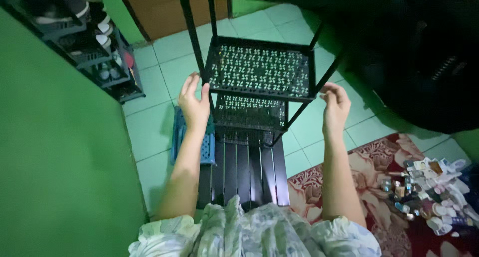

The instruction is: The person assembles a small plastic stool by inserting four cylindrical legs into the corners of a perforated blue tray. They then place a second identical tray on top of the legs to complete the stool.

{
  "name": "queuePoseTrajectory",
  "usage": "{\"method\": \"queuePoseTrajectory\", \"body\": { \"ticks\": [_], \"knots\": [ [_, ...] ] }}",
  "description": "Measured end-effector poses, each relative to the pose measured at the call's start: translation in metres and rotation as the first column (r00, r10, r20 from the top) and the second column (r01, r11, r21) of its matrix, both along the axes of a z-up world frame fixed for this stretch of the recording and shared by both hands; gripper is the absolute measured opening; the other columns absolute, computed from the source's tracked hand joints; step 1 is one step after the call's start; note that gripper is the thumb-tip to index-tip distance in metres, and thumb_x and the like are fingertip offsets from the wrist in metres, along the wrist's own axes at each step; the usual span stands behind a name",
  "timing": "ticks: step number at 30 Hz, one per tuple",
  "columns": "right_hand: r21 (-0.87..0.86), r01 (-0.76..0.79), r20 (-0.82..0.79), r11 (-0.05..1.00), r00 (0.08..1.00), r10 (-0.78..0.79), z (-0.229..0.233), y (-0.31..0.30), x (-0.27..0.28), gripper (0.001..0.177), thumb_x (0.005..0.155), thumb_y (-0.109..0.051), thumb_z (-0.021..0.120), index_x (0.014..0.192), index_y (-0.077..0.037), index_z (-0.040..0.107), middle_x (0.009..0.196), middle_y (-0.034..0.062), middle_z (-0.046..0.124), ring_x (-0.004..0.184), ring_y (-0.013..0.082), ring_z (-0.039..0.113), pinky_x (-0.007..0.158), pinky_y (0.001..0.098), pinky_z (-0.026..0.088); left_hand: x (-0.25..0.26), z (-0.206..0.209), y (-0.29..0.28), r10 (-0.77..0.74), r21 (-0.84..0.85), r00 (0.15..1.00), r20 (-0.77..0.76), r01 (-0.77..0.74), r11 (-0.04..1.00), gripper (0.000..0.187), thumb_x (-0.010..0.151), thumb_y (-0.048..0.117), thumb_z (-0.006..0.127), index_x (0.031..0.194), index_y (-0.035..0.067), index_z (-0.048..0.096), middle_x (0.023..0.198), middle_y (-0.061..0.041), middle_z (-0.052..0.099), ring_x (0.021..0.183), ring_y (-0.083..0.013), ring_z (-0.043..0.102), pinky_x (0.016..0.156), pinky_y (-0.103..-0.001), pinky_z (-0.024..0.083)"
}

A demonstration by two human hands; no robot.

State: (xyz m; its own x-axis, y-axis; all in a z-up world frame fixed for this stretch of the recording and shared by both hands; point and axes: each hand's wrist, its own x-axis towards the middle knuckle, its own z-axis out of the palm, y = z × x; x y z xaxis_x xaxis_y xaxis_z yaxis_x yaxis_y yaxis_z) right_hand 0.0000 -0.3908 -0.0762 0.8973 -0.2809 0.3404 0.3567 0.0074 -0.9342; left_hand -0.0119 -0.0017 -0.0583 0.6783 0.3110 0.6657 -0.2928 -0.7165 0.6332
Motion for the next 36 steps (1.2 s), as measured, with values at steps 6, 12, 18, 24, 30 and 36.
{"method": "queuePoseTrajectory", "body": {
  "ticks": [6,12,18,24,30,36],
  "knots": [
    [-0.069,0.069,-0.038,0.995,0.997,-0.071,-0.025,0.015,-0.019,0.023,0.106,-0.010,0.063,0.125,0.002,0.066,0.112,0.0043,0.069,0.098,0.0103,0.063,0.087,0.0252,0.053,-0.002,-0.007,0.009,-0.058,-0.015,0.998,-0.030,0.058,0.998,0.027,0.098,0.017,0.071,0.118,-0.001,0.072,0.118,-0.020,0.074,0.110,-0.0387,0.070,0.097,-0.043,0.053],
    [-0.157,0.098,-0.049,0.983,0.993,-0.107,-0.020,0.024,-0.028,0.029,0.103,-0.009,0.070,0.128,0.003,0.065,0.114,0.0065,0.070,0.104,0.0117,0.065,0.094,0.0258,0.053,0.002,-0.011,0.012,-0.103,-0.099,0.993,-0.053,0.098,0.990,0.027,0.097,0.016,0.072,0.117,-0.001,0.072,0.113,-0.019,0.075,0.102,-0.0343,0.074,0.091,-0.040,0.056],
    [-0.118,0.133,-0.056,0.984,0.988,-0.141,-0.022,0.027,-0.029,0.030,0.102,-0.007,0.069,0.130,0.003,0.064,0.117,0.0074,0.071,0.107,0.0127,0.066,0.096,0.0264,0.053,0.005,-0.013,0.015,-0.136,-0.147,0.989,-0.060,0.126,0.981,0.028,0.096,0.015,0.073,0.119,-0.001,0.071,0.114,-0.019,0.075,0.102,-0.0309,0.074,0.091,-0.038,0.057],
    [-0.145,0.113,-0.012,0.983,0.993,-0.115,-0.034,0.027,-0.033,0.039,0.103,-0.006,0.067,0.141,0.000,0.058,0.127,0.0095,0.068,0.117,0.0161,0.064,0.102,0.0293,0.052,0.000,-0.024,0.019,-0.204,-0.014,0.972,-0.113,0.204,0.979,0.041,0.106,0.028,0.067,0.135,-0.001,0.065,0.137,-0.025,0.065,0.129,-0.0396,0.063,0.109,-0.043,0.049],
    [-0.246,0.243,-0.060,0.938,0.962,-0.265,-0.081,0.038,-0.056,0.060,0.100,-0.009,0.066,0.154,-0.004,0.042,0.137,0.0166,0.061,0.128,0.0246,0.059,0.105,0.0367,0.052,-0.046,-0.046,0.022,-0.122,0.146,0.893,-0.433,0.203,0.968,0.087,0.097,0.049,0.063,0.159,0.000,0.026,0.165,-0.022,0.030,0.153,-0.0405,0.026,0.116,-0.063,0.027],
    [-0.455,0.330,-0.150,0.827,0.887,-0.436,-0.152,0.080,-0.107,0.062,0.093,-0.020,0.072,0.145,0.001,0.047,0.137,0.0233,0.059,0.126,0.0331,0.059,0.102,0.0411,0.049,-0.117,-0.075,0.024,0.045,0.238,0.704,-0.709,0.179,0.955,0.103,0.089,0.058,0.064,0.162,0.010,0.010,0.169,-0.021,0.004,0.155,-0.0453,0.002,0.112,-0.075,0.015]
  ]
}}
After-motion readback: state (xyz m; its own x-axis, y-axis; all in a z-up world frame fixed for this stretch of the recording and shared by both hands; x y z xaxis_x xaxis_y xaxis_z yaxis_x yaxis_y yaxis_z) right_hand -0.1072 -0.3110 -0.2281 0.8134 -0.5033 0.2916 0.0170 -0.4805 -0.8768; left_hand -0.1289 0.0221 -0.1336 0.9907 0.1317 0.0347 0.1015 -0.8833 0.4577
